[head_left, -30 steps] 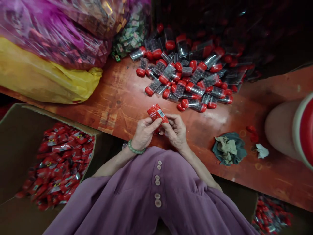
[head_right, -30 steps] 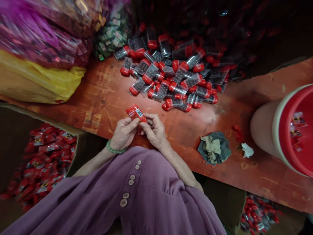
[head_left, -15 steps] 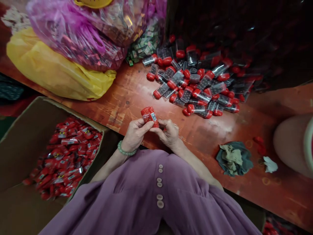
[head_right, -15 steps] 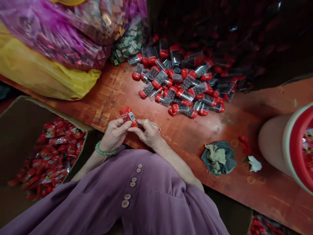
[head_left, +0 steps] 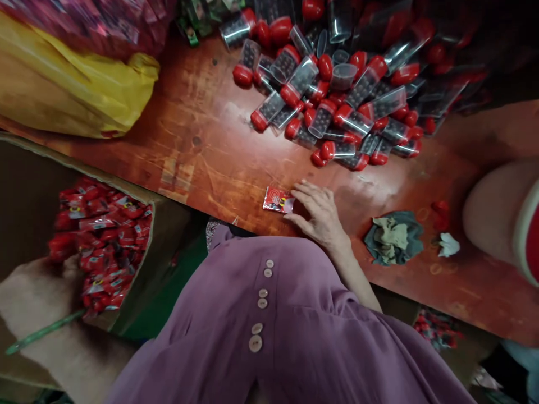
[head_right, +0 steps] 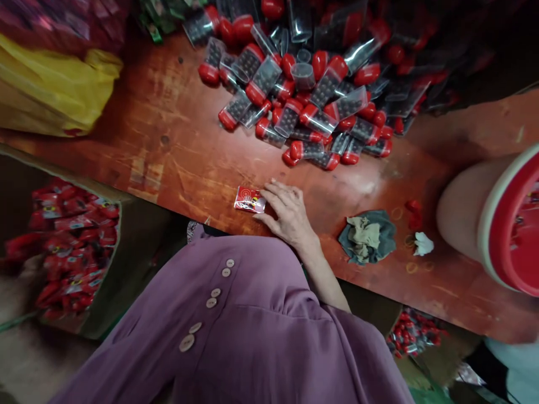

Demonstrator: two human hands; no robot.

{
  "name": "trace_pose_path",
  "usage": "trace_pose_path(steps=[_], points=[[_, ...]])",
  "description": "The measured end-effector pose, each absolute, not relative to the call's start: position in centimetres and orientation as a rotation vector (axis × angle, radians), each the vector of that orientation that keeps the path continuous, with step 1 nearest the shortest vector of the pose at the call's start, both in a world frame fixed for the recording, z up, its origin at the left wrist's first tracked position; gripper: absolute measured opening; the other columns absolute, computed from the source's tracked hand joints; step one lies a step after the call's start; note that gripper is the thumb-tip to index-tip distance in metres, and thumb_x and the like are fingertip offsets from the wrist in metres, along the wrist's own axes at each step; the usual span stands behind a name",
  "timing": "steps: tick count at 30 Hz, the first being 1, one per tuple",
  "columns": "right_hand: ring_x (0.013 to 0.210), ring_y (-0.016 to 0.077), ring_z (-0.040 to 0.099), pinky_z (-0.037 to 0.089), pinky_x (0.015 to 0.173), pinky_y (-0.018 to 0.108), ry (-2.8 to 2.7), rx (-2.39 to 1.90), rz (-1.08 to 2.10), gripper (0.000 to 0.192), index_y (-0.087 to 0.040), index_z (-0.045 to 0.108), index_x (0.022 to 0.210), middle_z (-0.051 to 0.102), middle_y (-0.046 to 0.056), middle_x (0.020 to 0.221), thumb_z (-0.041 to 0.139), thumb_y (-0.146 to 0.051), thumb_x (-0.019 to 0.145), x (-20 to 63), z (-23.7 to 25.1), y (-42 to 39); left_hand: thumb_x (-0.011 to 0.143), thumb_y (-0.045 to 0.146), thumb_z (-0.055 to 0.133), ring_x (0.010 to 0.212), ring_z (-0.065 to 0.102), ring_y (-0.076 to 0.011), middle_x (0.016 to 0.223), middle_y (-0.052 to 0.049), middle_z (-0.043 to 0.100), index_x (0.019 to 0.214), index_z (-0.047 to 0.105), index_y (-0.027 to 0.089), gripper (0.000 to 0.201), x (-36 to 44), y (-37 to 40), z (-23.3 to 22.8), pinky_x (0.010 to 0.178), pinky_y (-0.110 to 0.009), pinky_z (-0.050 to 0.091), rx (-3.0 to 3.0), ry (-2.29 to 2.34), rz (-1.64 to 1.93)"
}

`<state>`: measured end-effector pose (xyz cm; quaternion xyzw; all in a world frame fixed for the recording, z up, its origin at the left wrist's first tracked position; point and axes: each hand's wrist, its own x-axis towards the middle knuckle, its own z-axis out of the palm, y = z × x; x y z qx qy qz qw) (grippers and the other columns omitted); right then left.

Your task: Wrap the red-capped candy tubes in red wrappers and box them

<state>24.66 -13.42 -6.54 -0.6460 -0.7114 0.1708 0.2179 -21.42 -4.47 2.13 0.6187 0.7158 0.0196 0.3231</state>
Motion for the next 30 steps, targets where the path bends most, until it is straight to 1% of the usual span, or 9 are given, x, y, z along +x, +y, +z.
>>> trace_pose_path(steps=[2,4,7,8,10,16,21,26,30], points=[[0.131,0.0316,0.056,0.039,0.104,0.049,-2.038,-1.755,0.429,0.048,-0.019,0.063,0.127,0.067,0.016,0.132,0.062,-0.051,0.091,24.2,-7.2,-13.9,0.061,0.051,0.070,0.048,0.016,-0.0158,0.043,0.003,0.017,0.051,0.031,0.025,0.048,-21.4,-3.9,1.8,0.060,-0.033,0.024,1.628,2.390,-0.163],[0.130,0.0309,0.057,0.039,0.104,0.049,-2.080,-1.720,0.369,0.039,-0.020,0.067,0.123,0.068,0.015,0.131,0.061,-0.044,0.094,23.8,-7.8,-14.0,0.056,0.054,0.076,0.050,0.021,-0.0145,0.050,0.003,0.020,0.054,0.028,0.023,0.057,-19.9,-3.2,1.5,0.061,-0.031,0.021,1.738,2.531,-0.141],[0.128,0.0297,0.058,0.041,0.101,0.048,-2.081,-1.697,0.323,0.028,-0.021,0.070,0.119,0.070,0.014,0.128,0.062,-0.034,0.094,23.3,-8.4,-14.0,0.077,0.054,0.068,0.082,0.060,-0.0279,0.065,-0.002,0.052,0.069,0.057,0.023,0.034,-14.7,-2.5,0.7,0.064,-0.037,0.029,2.157,2.130,0.319],[0.128,0.0296,0.058,0.043,0.100,0.048,-2.067,-1.699,0.325,0.027,-0.021,0.071,0.118,0.070,0.014,0.128,0.063,-0.031,0.094,23.2,-8.6,-14.1,0.092,0.047,0.058,0.103,0.062,-0.0296,0.087,-0.007,0.066,0.091,0.067,0.021,0.028,-12.4,-2.5,0.3,0.068,-0.041,0.034,2.237,1.857,0.392],[0.127,0.0295,0.058,0.044,0.099,0.049,-2.036,-1.711,0.326,0.025,-0.023,0.072,0.116,0.071,0.013,0.126,0.063,-0.029,0.094,23.0,-9.0,-14.1,0.090,0.038,0.066,0.097,0.068,-0.0268,0.104,-0.010,0.072,0.109,0.070,0.018,0.028,-7.2,-2.5,-1.0,0.075,-0.043,0.048,2.342,1.377,0.696],[0.117,0.0270,0.065,0.050,0.095,0.048,-1.954,-1.746,0.218,0.020,-0.024,0.076,0.106,0.076,0.011,0.115,0.060,-0.028,0.094,21.9,-10.3,-13.7,0.096,0.026,0.056,0.104,0.066,-0.0258,0.112,-0.017,0.071,0.116,0.066,0.008,0.029,4.0,-2.4,-5.8,0.092,-0.040,0.056,2.639,0.451,0.538],[0.116,0.0286,0.065,0.052,0.094,0.049,-1.924,-1.721,0.292,0.021,-0.022,0.076,0.107,0.077,0.011,0.113,0.060,-0.027,0.094,22.0,-9.2,-13.5,0.098,0.020,0.049,0.094,0.063,-0.0230,0.103,-0.014,0.070,0.105,0.068,0.009,0.024,4.8,-2.2,-7.1,0.086,-0.038,0.055,2.713,0.365,0.408],[0.124,0.0283,0.059,0.051,0.099,0.049,-2.082,-1.685,0.749,0.024,-0.024,0.072,0.114,0.071,0.008,0.126,0.059,-0.032,0.096,24.2,-4.5,-11.7,0.097,0.012,0.045,0.090,0.058,-0.0210,0.099,-0.011,0.068,0.098,0.069,0.012,0.024,4.4,-2.2,-7.2,0.083,-0.034,0.053,2.742,0.325,0.403],[0.103,0.0262,0.062,0.050,0.093,0.047,-2.070,-1.737,0.436,0.024,-0.019,0.069,0.114,0.073,0.011,0.113,0.054,-0.030,0.098,25.3,-2.3,-6.3,0.097,0.011,0.043,0.089,0.057,-0.0206,0.096,-0.011,0.067,0.093,0.069,0.012,0.026,4.6,-2.0,-7.3,0.080,-0.034,0.052,2.691,0.341,0.425]])
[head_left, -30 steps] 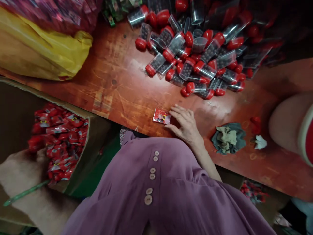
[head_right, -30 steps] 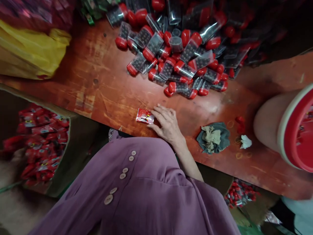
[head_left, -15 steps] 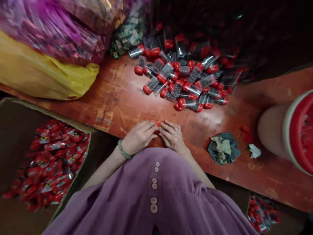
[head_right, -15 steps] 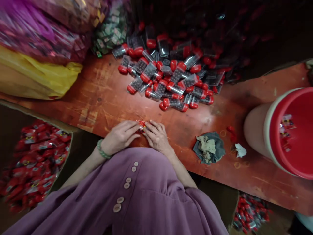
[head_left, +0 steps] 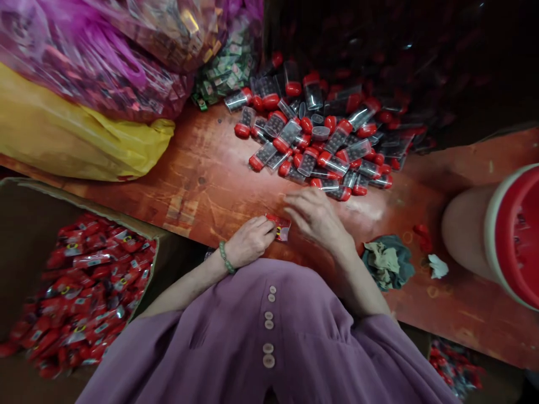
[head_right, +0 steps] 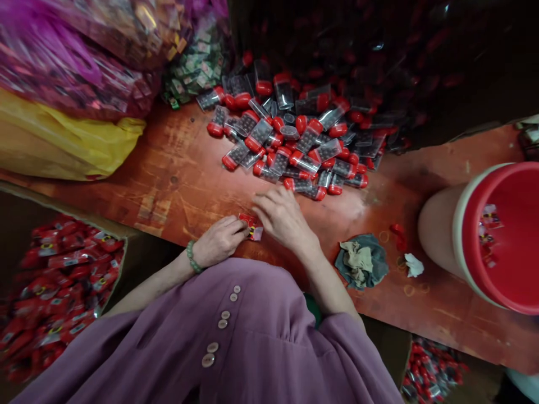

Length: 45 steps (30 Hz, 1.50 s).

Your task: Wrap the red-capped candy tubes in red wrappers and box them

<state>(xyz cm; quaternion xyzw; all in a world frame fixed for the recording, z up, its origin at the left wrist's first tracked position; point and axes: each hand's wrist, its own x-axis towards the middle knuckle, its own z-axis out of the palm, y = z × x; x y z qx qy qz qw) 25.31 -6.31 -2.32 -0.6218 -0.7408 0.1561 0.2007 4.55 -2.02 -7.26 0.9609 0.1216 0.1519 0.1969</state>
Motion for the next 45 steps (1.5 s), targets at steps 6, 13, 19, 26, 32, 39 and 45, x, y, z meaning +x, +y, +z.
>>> trace_pose_path(steps=[6,13,19,26,32,39,45], points=[[0.111,0.0321,0.051,0.043,0.090,0.049,-2.262,-2.106,0.154,0.028,-0.014,0.065,0.113,0.065,0.017,0.115,0.041,-0.016,0.099,23.5,-2.9,2.4,0.098,0.013,0.045,0.092,0.058,-0.0208,0.098,-0.010,0.066,0.111,0.066,0.009,0.025,4.7,-1.9,-6.8,0.085,-0.034,0.052,2.718,0.334,0.386],[0.116,0.0303,0.054,0.043,0.096,0.047,-2.409,-2.101,0.145,0.037,-0.010,0.062,0.112,0.063,0.016,0.115,0.026,-0.012,0.103,23.4,-3.8,4.8,0.100,0.016,0.041,0.084,0.058,-0.0209,0.090,-0.010,0.065,0.091,0.068,0.011,0.028,5.1,-2.0,-6.8,0.076,-0.035,0.051,2.780,0.282,0.298],[0.113,0.0279,0.057,0.042,0.100,0.049,-2.014,-2.091,0.254,0.031,-0.014,0.054,0.124,0.060,0.015,0.120,0.033,-0.027,0.106,25.1,-0.8,1.3,0.099,0.018,0.047,0.084,0.056,-0.0193,0.089,-0.010,0.066,0.088,0.070,0.011,0.026,5.0,-1.8,-7.2,0.079,-0.033,0.051,2.692,0.311,0.403],[0.099,0.0226,0.060,0.053,0.088,0.043,-1.877,-2.058,0.320,0.039,-0.022,0.045,0.136,0.059,0.010,0.110,0.031,-0.014,0.101,26.1,-3.2,-7.8,0.098,0.029,0.053,0.083,0.055,-0.0190,0.087,-0.009,0.064,0.093,0.072,0.011,0.027,5.4,-1.1,-6.4,0.075,-0.031,0.050,2.641,0.303,0.280],[0.092,0.0236,0.060,0.052,0.073,0.036,-2.076,-2.289,0.462,0.044,-0.018,0.047,0.134,0.057,0.015,0.117,0.034,-0.006,0.094,24.8,-2.4,-8.5,0.096,0.017,0.051,0.079,0.054,-0.0191,0.086,-0.009,0.065,0.086,0.071,0.012,0.023,5.8,-1.2,-6.5,0.073,-0.030,0.049,2.642,0.365,0.316],[0.080,0.0234,0.062,0.045,0.067,0.035,-2.126,-2.335,0.574,0.027,-0.015,0.052,0.117,0.061,0.015,0.110,0.033,-0.014,0.098,24.6,-0.5,-7.3,0.093,0.013,0.051,0.072,0.052,-0.0192,0.076,-0.008,0.064,0.075,0.068,0.014,0.025,5.8,-1.7,-7.6,0.069,-0.032,0.049,2.653,0.426,0.489],[0.088,0.0248,0.062,0.045,0.071,0.035,-2.047,-2.303,0.641,0.027,-0.016,0.053,0.118,0.064,0.015,0.111,0.033,-0.019,0.100,25.5,-0.3,-8.4,0.093,0.012,0.050,0.077,0.054,-0.0212,0.084,-0.011,0.067,0.084,0.070,0.011,0.022,5.8,-1.9,-7.0,0.073,-0.034,0.051,2.684,0.421,0.388]])
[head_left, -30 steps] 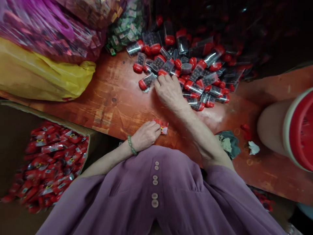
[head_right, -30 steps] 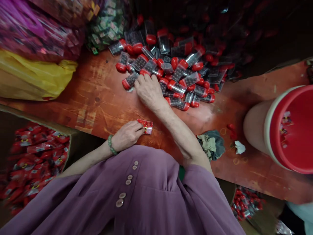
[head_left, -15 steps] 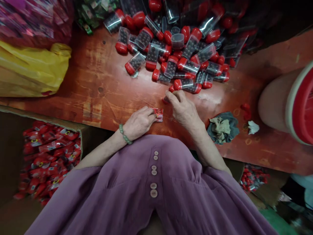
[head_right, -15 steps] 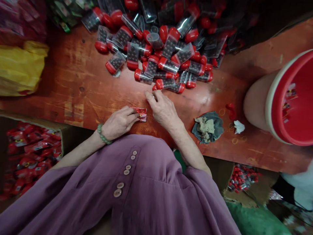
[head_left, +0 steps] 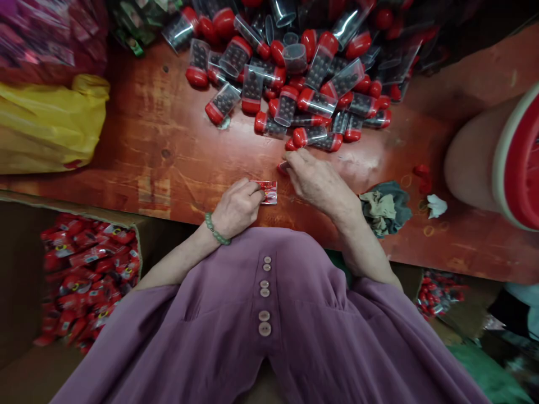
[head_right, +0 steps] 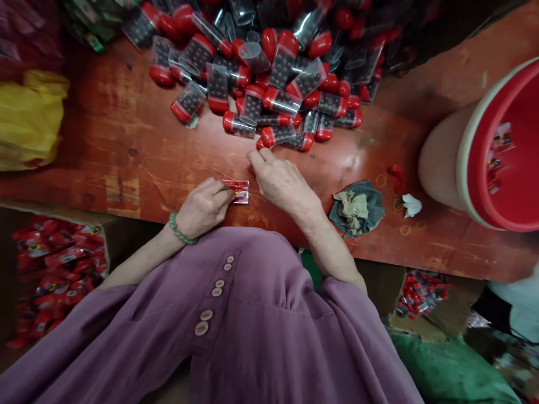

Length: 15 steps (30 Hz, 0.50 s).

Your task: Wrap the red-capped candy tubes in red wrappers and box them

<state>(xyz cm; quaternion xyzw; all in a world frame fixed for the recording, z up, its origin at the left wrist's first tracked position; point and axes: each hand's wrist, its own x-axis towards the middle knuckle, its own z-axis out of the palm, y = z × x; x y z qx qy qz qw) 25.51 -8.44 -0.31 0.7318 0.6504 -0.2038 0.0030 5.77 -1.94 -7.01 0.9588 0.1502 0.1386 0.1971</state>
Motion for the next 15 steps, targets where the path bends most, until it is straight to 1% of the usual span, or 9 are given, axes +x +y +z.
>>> trace_pose_path(steps=[3,5,7,9,11,13,15], points=[[0.093,0.0242,0.062,0.047,0.078,0.036,2.096,2.375,-0.733,0.024,-0.017,0.057,0.113,0.065,0.014,0.111,0.037,-0.023,0.101,26.1,-0.7,-9.5,0.093,0.010,0.048,0.077,0.055,-0.0214,0.084,-0.012,0.066,0.084,0.070,0.010,0.024,5.9,-1.9,-6.9,0.073,-0.035,0.051,2.675,0.429,0.369],[0.094,0.0231,0.062,0.049,0.081,0.037,2.155,2.493,-0.797,0.022,-0.018,0.059,0.111,0.066,0.012,0.109,0.042,-0.025,0.100,26.6,-1.5,-10.5,0.094,0.011,0.049,0.075,0.057,-0.0200,0.081,-0.010,0.067,0.082,0.070,0.011,0.025,6.0,-1.8,-6.9,0.073,-0.035,0.051,2.598,0.432,0.442],[0.090,0.0210,0.064,0.052,0.080,0.036,2.188,2.703,-0.903,0.018,-0.019,0.060,0.109,0.067,0.009,0.103,0.048,-0.027,0.098,26.9,-2.6,-11.8,0.094,0.014,0.053,0.074,0.059,-0.0179,0.079,-0.007,0.068,0.082,0.071,0.014,0.021,5.9,-1.6,-6.8,0.072,-0.032,0.051,2.473,0.464,0.562],[0.081,0.0182,0.066,0.055,0.075,0.034,2.129,3.007,-1.129,0.016,-0.022,0.059,0.109,0.068,0.005,0.095,0.054,-0.030,0.095,27.0,-3.5,-13.1,0.092,0.018,0.060,0.074,0.061,-0.0157,0.080,-0.005,0.071,0.083,0.072,0.016,0.016,5.7,-1.3,-6.5,0.072,-0.030,0.052,2.346,0.523,0.667],[0.074,0.0156,0.067,0.058,0.071,0.032,1.949,3.298,-1.440,0.020,-0.025,0.057,0.110,0.067,0.002,0.091,0.059,-0.036,0.093,26.6,-4.0,-14.2,0.090,0.020,0.065,0.075,0.064,-0.0141,0.081,-0.003,0.073,0.084,0.074,0.018,0.011,5.5,-1.2,-6.1,0.072,-0.028,0.053,2.237,0.580,0.726],[0.075,0.0148,0.068,0.059,0.072,0.031,1.780,3.488,-1.645,0.025,-0.026,0.056,0.110,0.068,0.001,0.094,0.063,-0.041,0.091,25.9,-4.0,-14.9,0.087,0.022,0.069,0.074,0.066,-0.0133,0.081,-0.002,0.074,0.084,0.075,0.019,0.007,5.4,-1.1,-5.6,0.071,-0.027,0.054,2.135,0.620,0.738],[0.083,0.0158,0.070,0.060,0.076,0.032,1.753,3.559,-1.694,0.029,-0.026,0.058,0.107,0.069,0.002,0.098,0.068,-0.045,0.087,25.1,-3.6,-15.1,0.084,0.024,0.073,0.073,0.067,-0.0131,0.080,-0.002,0.074,0.083,0.075,0.019,0.006,5.2,-1.0,-5.3,0.070,-0.026,0.055,2.045,0.640,0.721]])
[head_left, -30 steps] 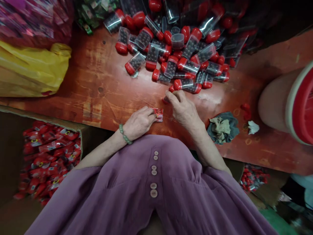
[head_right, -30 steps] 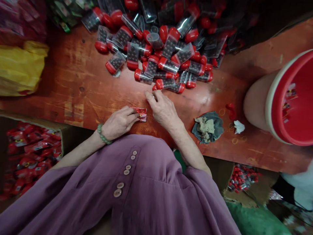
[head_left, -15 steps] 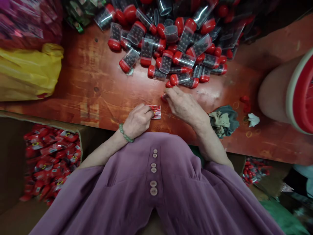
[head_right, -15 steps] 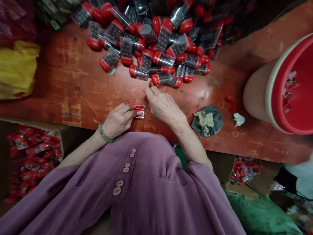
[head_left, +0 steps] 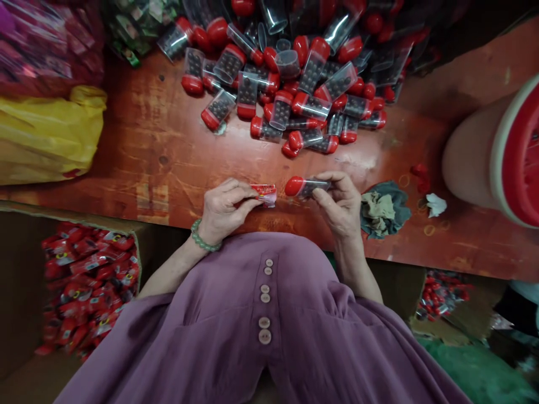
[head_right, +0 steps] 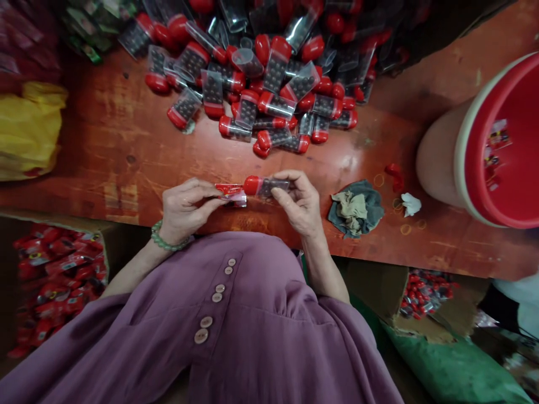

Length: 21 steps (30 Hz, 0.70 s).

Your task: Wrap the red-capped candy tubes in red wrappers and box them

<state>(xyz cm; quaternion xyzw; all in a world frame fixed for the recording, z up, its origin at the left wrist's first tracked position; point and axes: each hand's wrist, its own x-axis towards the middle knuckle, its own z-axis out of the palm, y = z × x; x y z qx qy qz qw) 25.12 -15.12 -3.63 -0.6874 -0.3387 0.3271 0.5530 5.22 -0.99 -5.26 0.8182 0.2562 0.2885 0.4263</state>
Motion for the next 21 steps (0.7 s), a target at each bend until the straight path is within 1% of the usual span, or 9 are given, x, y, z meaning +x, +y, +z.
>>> trace_pose_path(steps=[3,8,14,18,21], points=[[0.091,0.0178,0.070,0.060,0.083,0.034,-0.859,-1.575,0.790,0.028,-0.026,0.060,0.105,0.071,0.003,0.102,0.069,-0.045,0.087,24.1,-2.8,-15.0,0.082,0.026,0.076,0.073,0.068,-0.0132,0.080,-0.003,0.075,0.083,0.076,0.019,0.008,5.1,-0.9,-4.8,0.071,-0.026,0.055,1.941,0.633,0.686],[0.095,0.0179,0.070,0.057,0.086,0.035,-1.120,-1.624,0.780,0.014,-0.024,0.064,0.106,0.073,0.004,0.103,0.063,-0.029,0.092,23.8,-1.8,-14.6,0.079,0.027,0.079,0.072,0.068,-0.0132,0.080,-0.003,0.076,0.080,0.077,0.019,0.008,5.1,-0.8,-4.6,0.072,-0.026,0.056,1.820,0.618,0.652],[0.098,0.0192,0.069,0.056,0.089,0.037,-1.535,-1.704,0.702,0.018,-0.024,0.066,0.112,0.074,0.006,0.107,0.058,-0.022,0.095,24.5,-1.0,-14.4,0.078,0.023,0.079,0.071,0.067,-0.0124,0.078,-0.002,0.075,0.079,0.076,0.017,0.007,4.8,-0.8,-5.5,0.069,-0.025,0.056,1.772,0.623,0.621],[0.097,0.0181,0.069,0.055,0.088,0.034,-1.588,-1.715,0.761,0.019,-0.023,0.066,0.113,0.074,0.006,0.107,0.057,-0.021,0.096,24.7,-0.3,-13.9,0.078,0.022,0.078,0.071,0.067,-0.0126,0.078,-0.002,0.074,0.078,0.075,0.018,0.005,4.8,-0.9,-6.0,0.070,-0.026,0.056,1.754,0.618,0.608],[0.090,0.0166,0.070,0.056,0.083,0.031,-1.503,-1.698,0.899,0.016,-0.020,0.068,0.108,0.074,0.005,0.102,0.061,-0.022,0.094,25.1,-0.2,-13.4,0.078,0.023,0.077,0.072,0.068,-0.0134,0.078,-0.003,0.075,0.078,0.075,0.018,0.006,4.8,-0.9,-6.1,0.071,-0.027,0.056,1.710,0.620,0.578]])
